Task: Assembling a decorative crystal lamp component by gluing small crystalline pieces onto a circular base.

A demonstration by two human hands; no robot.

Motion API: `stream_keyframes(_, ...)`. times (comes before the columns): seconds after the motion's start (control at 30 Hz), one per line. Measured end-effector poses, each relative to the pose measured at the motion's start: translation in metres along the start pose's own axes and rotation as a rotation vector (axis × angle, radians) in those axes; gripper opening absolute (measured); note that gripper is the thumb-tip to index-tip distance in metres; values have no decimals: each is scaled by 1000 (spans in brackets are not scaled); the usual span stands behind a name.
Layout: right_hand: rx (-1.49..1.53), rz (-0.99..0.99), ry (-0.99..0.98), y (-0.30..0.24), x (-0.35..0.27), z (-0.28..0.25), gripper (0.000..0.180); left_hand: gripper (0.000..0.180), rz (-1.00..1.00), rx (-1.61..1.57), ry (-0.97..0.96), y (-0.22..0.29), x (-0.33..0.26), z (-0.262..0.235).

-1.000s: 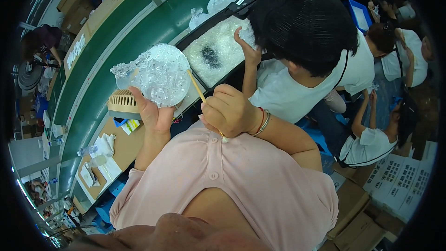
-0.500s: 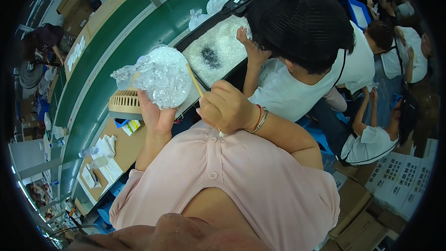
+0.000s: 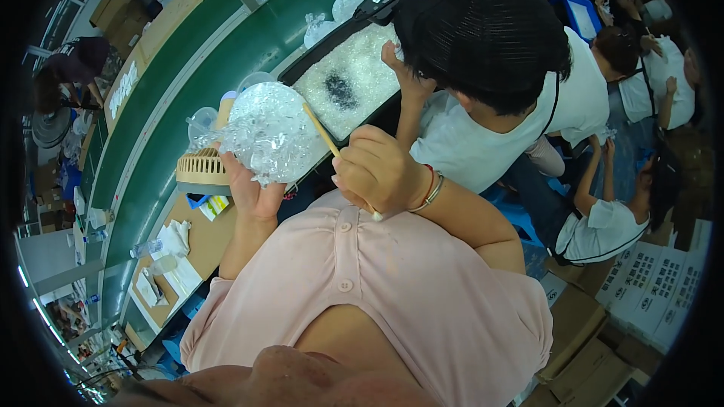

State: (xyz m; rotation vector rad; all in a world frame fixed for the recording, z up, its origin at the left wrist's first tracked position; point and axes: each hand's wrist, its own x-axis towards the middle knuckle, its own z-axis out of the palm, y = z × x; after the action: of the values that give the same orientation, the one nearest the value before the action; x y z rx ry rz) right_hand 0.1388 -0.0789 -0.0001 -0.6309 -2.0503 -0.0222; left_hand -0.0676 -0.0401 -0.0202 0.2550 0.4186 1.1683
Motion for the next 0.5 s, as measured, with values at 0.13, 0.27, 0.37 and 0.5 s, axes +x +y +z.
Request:
stream_keyframes(0.13,-35,-4,60,7,2,1,10,59,-48,-21,11,-7,-5,0)
stream_keyframes(0.27,15,22,37,5,-6,-2,9,58,-56,-12,70,-4,-3,-1)
stream_keyframes(0.37,-9,23,81,14,2,2,10,58,-73,-50,32,-8,-2,-9)
stream_keyframes(0.5,34,35,64,7,-6,-4,10,59,-84,-10,58,-4,-1,-3)
